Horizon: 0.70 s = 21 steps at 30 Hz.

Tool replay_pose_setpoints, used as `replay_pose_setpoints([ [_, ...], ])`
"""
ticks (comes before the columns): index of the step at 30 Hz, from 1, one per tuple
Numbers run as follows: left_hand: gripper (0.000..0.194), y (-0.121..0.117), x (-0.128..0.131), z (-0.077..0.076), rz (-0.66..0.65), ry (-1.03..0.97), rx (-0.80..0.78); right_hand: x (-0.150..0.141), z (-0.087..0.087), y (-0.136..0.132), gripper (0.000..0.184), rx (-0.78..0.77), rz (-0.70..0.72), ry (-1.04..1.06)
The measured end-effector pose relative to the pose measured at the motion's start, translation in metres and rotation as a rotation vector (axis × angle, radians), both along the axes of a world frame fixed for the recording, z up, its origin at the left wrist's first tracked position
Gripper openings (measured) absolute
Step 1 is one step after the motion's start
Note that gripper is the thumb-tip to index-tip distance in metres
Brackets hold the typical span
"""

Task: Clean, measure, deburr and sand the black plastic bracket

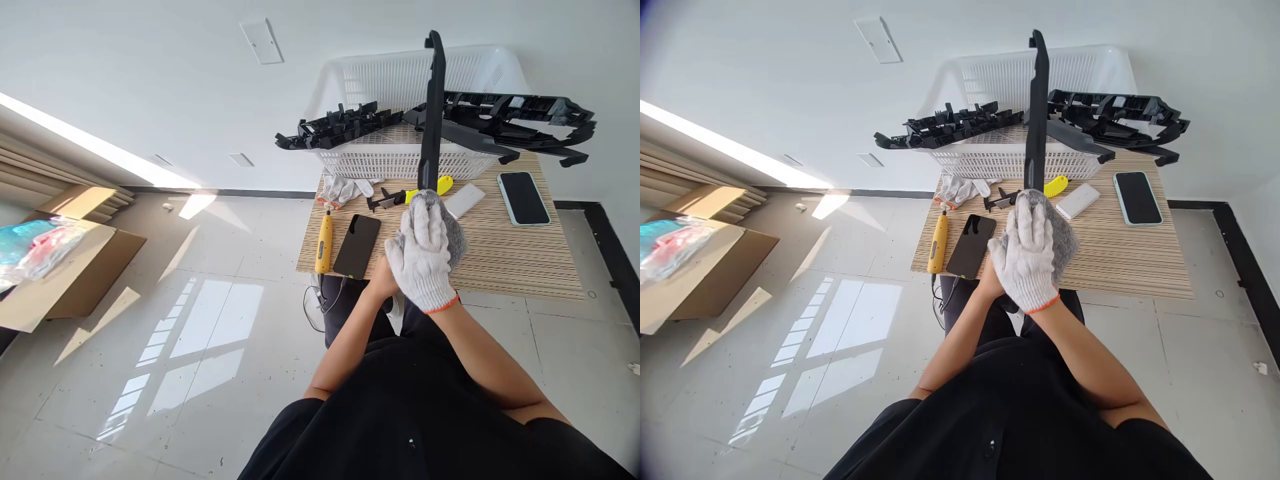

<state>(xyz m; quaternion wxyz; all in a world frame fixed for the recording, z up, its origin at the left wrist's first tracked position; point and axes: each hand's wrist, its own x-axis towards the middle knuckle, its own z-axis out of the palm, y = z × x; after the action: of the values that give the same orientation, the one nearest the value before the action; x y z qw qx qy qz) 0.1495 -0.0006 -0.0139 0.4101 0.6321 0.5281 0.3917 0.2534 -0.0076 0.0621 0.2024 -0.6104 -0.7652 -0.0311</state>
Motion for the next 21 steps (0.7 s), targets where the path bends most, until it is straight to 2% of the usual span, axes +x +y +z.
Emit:
replay_pose_setpoints([
  [3,0.017,-0.012,0.003,0.014,-0.109,0.051,0.033,0.007,0.021,0.035,0.069,-0.041,-0.045,0.010],
  [5,0.021,-0.020,0.006,0.020,-0.118,0.022,0.013,0.009,0.032,0.059,0.071,-0.053,-0.061,0.007],
  [10,0.041,-0.035,0.014,0.020,-0.087,-0.166,-0.046,0.005,0.052,0.112,0.073,-0.068,-0.046,-0.062],
  [14,0.040,-0.040,0.015,0.019,-0.062,-0.273,-0.073,0.000,0.058,0.149,0.074,-0.014,-0.043,-0.127],
  [21,0.044,-0.043,0.012,0.023,-0.025,-0.392,-0.147,-0.004,0.056,0.219,0.083,0.056,-0.075,-0.139],
])
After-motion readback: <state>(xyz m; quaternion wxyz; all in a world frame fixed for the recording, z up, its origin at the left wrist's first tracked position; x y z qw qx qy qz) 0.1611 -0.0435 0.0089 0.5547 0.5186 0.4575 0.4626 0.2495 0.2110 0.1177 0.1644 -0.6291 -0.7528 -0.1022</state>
